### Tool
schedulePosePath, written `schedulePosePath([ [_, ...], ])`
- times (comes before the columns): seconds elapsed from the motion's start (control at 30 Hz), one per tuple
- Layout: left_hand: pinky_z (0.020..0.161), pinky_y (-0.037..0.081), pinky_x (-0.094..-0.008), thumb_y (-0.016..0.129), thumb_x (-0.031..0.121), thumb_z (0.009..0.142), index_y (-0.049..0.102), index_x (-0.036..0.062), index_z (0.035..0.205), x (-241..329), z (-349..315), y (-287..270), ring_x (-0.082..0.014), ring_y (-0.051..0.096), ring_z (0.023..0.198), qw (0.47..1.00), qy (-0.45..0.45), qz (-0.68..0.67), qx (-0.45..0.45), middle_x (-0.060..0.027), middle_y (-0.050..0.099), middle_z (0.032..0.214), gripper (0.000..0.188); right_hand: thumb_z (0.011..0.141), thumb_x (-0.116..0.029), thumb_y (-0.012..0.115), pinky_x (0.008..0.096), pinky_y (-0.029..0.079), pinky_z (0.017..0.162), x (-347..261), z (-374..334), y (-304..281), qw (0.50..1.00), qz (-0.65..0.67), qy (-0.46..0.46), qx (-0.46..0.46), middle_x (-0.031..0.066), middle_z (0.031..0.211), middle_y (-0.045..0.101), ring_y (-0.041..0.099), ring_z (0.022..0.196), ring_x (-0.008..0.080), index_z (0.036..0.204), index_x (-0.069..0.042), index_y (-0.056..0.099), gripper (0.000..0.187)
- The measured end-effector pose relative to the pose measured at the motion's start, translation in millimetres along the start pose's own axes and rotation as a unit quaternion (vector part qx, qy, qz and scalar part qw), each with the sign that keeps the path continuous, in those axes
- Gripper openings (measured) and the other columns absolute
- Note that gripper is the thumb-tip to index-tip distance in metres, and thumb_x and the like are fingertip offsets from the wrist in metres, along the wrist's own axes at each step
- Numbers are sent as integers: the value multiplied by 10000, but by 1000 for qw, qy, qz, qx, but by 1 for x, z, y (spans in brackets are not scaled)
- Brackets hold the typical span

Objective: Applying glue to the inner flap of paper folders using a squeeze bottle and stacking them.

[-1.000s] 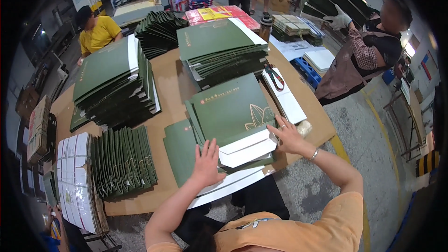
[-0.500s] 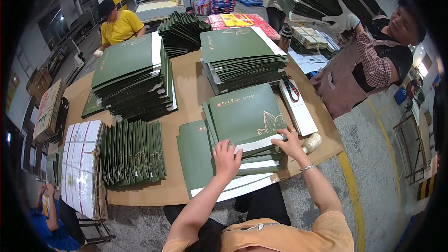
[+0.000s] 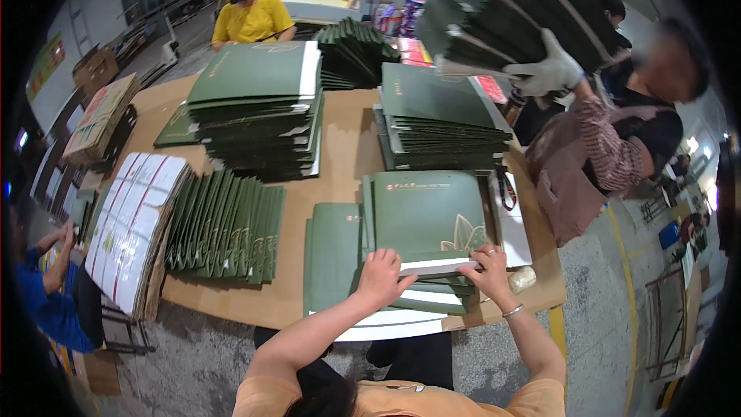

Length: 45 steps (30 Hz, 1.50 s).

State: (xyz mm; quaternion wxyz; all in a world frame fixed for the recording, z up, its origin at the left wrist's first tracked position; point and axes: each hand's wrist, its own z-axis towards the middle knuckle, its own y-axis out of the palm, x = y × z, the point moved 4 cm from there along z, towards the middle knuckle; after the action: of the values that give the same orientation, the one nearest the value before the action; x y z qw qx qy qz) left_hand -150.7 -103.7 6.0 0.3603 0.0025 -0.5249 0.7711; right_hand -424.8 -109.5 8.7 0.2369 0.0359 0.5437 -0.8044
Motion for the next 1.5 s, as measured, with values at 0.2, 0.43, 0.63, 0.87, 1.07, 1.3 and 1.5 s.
schedulePosePath([
  [0.2, 860, 396, -427, 725, 357, 781, 686, 28, 996, 8, 16, 7, -310, 516, 986, 999, 25, 3, -48, -142, 555, 963, 395, 698, -520, 774, 410, 405, 844, 4, 8, -8, 996, -32, -46, -75, 41, 991, 633, 533, 967, 280, 895, -106, 708, 464],
  [0.43, 873, 382, -450, 745, 313, 761, 683, 35, 975, -2, 22, 25, -311, 514, 992, 998, 8, -20, -54, -130, 574, 1006, 356, 751, -577, 706, 444, 404, 851, 10, 16, 14, 991, 0, 13, -135, 76, 1074, 599, 505, 1059, 310, 859, -111, 717, 478],
  [0.63, 922, 350, -430, 774, 248, 737, 659, 50, 1001, 3, 32, 40, -300, 498, 1034, 987, -148, 29, -61, -117, 571, 1042, 349, 593, -478, 850, 457, 407, 899, -3, 15, 29, 981, -55, 179, -47, 140, 1167, 562, 491, 1112, 333, 1069, -71, 661, 654],
  [0.87, 957, 339, -442, 711, 302, 810, 649, 87, 1085, -6, 23, 37, -306, 489, 1081, 994, -96, -38, -38, -124, 559, 1096, 355, 517, -447, 904, 479, 405, 940, -12, 18, -1, 919, -46, 391, -25, 187, 1223, 499, 444, 1177, 345, 1212, 53, 513, 942],
  [1.07, 960, 354, -450, 670, 258, 845, 645, 64, 1115, -12, 9, 33, -307, 494, 1076, 989, -103, -86, 60, -122, 566, 1101, 334, 575, -373, 915, 484, 493, 860, -37, 40, -37, 945, -13, 327, 16, 257, 1080, 596, 589, 1030, 412, 1096, 20, 419, 819],
  [1.3, 1039, 323, -491, 654, 172, 810, 597, 45, 1203, -78, -23, -22, -313, 464, 1200, 979, -133, -109, 106, -140, 560, 1198, 417, 653, -270, 873, 458, 509, 856, -99, 76, -41, 975, 72, 212, -6, 311, 1076, 634, 635, 1002, 431, 1348, 74, 319, 953],
  [1.5, 1135, 34, -678, 527, 224, 904, 460, 93, 1422, -193, -75, -64, -385, 132, 1471, 840, -309, 391, -216, -131, 248, 1577, 539, 684, -226, 863, 448, 538, 783, -167, 102, -10, 984, 42, 160, -61, 264, 987, 655, 663, 897, 412, 1234, 62, 434, 755],
])
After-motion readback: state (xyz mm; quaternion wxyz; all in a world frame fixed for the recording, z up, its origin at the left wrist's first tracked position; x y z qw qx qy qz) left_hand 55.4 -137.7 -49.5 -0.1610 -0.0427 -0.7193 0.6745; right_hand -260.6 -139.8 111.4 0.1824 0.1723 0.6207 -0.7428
